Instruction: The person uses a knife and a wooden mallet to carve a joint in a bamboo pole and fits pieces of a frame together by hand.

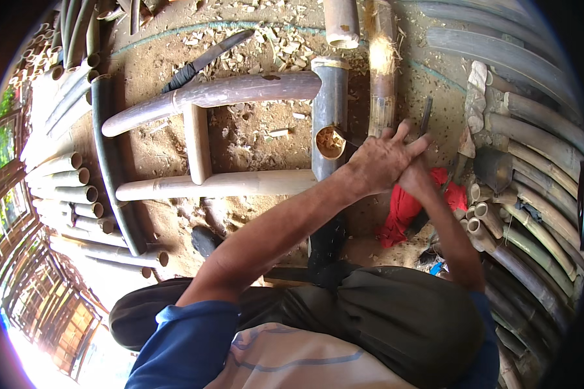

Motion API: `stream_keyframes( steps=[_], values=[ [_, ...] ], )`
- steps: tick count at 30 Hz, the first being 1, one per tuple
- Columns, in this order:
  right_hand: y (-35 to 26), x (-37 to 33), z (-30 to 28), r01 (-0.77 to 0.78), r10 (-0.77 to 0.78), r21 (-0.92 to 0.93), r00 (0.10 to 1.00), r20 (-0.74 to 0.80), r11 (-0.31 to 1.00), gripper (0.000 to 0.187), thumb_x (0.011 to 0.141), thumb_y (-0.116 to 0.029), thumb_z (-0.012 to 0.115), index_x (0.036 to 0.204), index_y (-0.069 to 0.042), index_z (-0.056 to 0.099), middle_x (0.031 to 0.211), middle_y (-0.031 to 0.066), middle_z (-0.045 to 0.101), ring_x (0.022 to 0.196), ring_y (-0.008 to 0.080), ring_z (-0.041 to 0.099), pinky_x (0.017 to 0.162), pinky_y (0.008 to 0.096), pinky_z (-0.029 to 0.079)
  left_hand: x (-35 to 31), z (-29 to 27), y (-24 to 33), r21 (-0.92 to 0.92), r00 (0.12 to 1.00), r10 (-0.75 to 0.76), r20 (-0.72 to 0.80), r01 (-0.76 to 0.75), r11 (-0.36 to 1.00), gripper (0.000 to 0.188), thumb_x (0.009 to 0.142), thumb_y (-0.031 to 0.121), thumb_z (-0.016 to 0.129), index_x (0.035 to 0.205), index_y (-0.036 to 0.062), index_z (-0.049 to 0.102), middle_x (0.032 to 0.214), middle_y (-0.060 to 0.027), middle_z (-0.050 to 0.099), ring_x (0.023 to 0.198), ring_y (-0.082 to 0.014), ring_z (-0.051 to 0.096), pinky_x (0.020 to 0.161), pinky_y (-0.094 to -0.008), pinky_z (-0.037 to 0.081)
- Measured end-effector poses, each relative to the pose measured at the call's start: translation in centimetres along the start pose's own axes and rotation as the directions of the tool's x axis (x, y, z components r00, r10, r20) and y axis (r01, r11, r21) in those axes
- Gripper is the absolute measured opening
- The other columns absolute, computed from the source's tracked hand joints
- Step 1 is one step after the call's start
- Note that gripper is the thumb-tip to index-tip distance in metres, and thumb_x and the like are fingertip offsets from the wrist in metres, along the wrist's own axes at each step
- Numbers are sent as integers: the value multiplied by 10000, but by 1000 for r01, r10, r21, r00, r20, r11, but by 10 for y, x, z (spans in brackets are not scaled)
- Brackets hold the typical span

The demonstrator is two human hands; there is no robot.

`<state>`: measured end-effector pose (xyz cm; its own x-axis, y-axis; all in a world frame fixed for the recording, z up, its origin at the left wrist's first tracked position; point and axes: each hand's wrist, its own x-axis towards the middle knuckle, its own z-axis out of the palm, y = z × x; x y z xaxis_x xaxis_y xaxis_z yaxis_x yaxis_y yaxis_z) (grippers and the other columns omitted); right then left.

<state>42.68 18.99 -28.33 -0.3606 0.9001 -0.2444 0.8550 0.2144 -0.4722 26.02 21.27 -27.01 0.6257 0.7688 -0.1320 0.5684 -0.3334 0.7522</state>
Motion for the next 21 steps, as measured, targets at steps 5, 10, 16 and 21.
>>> stream_keyframes(
  steps=[5,10,16,21],
  values=[
    [-36,94,-56,344,-252,-317,921,296,884,276,815,-118,727,1075,-46,671,1091,140,675,944,309,642,861,477,535,-3,-16,-12,-252,880,-194,-433,89,964,1077,666,-182,671,1570,286,321,1517,-262,318,1312,-486,488,1031,-489,563],
    [-79,149,-29,672,-597,-400,739,312,623,66,750,-26,710,701,-35,668,723,91,670,716,231,638,721,373,529,-15,-19,-35,-385,463,-300,-834,-99,918,1020,688,-192,651,1601,57,271,1478,-304,351,1334,-465,448,1133,-532,440],
    [-37,119,-30,482,-434,-318,875,212,816,183,805,-158,694,945,-45,659,904,140,697,802,329,677,749,436,545,-12,-27,-28,-400,800,-339,-495,136,906,1002,662,-107,709,1550,185,348,1422,-283,441,1228,-482,540,1006,-482,554],
    [-50,94,-42,99,-27,-354,979,201,930,283,919,-263,636,1117,-64,603,1012,192,691,1002,410,658,882,528,513,-8,-35,-27,-359,906,-154,-394,3,933,983,672,-111,698,1546,186,360,1511,-264,382,1279,-482,529,1025,-474,553]
  ],
)
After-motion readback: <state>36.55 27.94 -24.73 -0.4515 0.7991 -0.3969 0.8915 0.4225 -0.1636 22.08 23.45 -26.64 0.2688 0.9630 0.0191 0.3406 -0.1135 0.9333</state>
